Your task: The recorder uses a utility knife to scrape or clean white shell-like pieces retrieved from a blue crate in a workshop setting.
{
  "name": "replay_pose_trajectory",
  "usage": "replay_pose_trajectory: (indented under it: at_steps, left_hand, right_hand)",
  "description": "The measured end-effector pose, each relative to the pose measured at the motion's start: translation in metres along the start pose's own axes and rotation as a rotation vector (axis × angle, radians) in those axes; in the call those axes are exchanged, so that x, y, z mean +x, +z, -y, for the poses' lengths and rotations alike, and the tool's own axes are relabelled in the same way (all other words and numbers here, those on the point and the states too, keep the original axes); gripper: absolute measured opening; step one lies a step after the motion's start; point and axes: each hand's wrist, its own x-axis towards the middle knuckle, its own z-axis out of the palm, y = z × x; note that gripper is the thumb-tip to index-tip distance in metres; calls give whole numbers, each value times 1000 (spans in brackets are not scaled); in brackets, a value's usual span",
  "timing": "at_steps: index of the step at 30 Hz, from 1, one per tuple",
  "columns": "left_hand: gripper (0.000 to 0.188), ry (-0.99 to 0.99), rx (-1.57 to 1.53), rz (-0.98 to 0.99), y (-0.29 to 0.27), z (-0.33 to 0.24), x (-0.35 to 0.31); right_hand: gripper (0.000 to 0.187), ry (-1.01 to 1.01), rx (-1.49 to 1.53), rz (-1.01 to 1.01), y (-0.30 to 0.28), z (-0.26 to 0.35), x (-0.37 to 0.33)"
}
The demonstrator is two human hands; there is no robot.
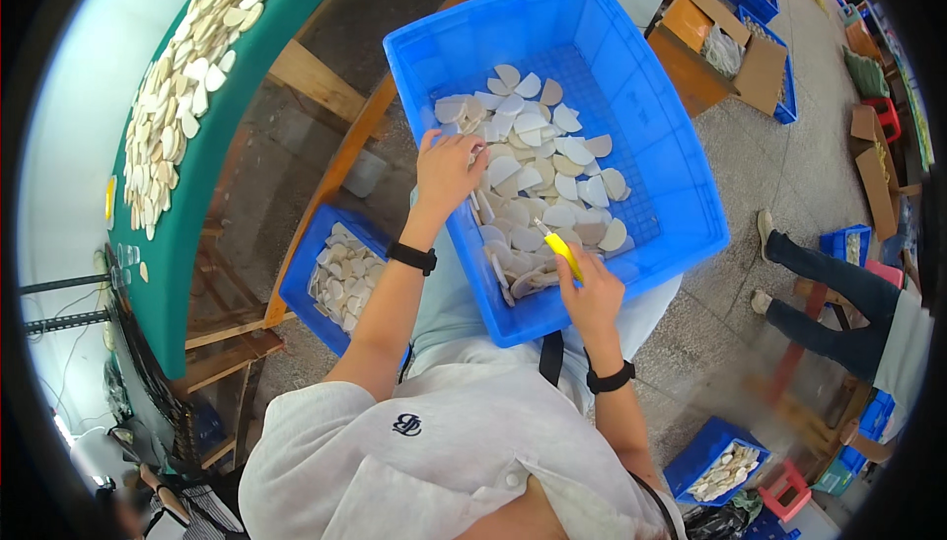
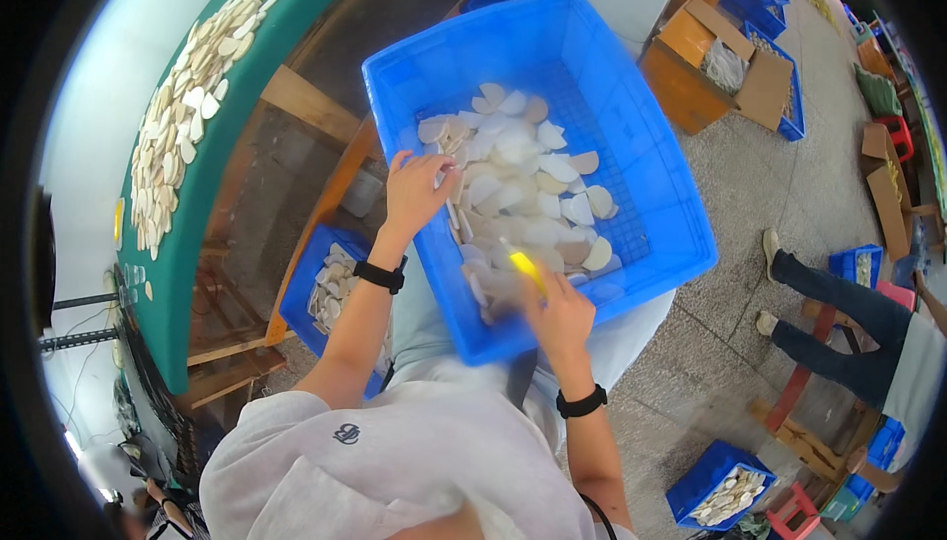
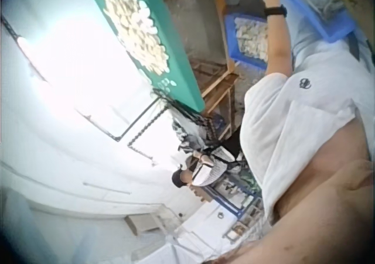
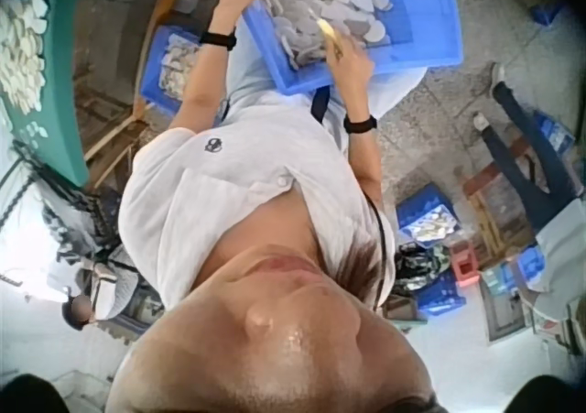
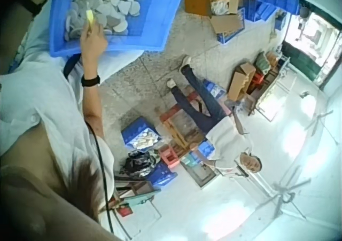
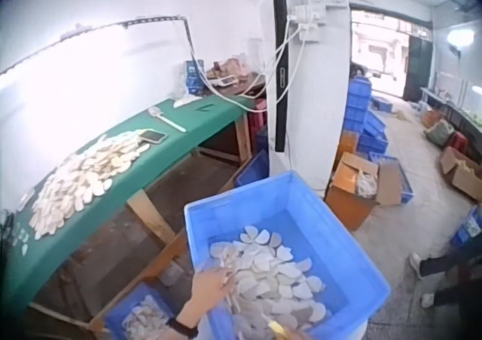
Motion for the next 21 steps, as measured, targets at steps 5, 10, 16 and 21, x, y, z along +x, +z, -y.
replay_pose_trajectory:
  at_steps: [5, 10, 16, 21]
  left_hand:
    - [14, 17, 36, 101, -4, 3, 2]
    - [15, -110, -24, 204, -8, 3, 2]
    - [20, 0, -101, -107, 3, 1, 1]
    - [12, 27, 11, 62, 1, 7, -2]
  right_hand:
    - [20, -12, -4, -26, 0, 0, 3]
    - [21, 0, -11, -14, 1, 4, 4]
    - [21, 14, 0, -10, 2, 0, 1]
    - [21, 0, -47, 16, -1, 3, 2]
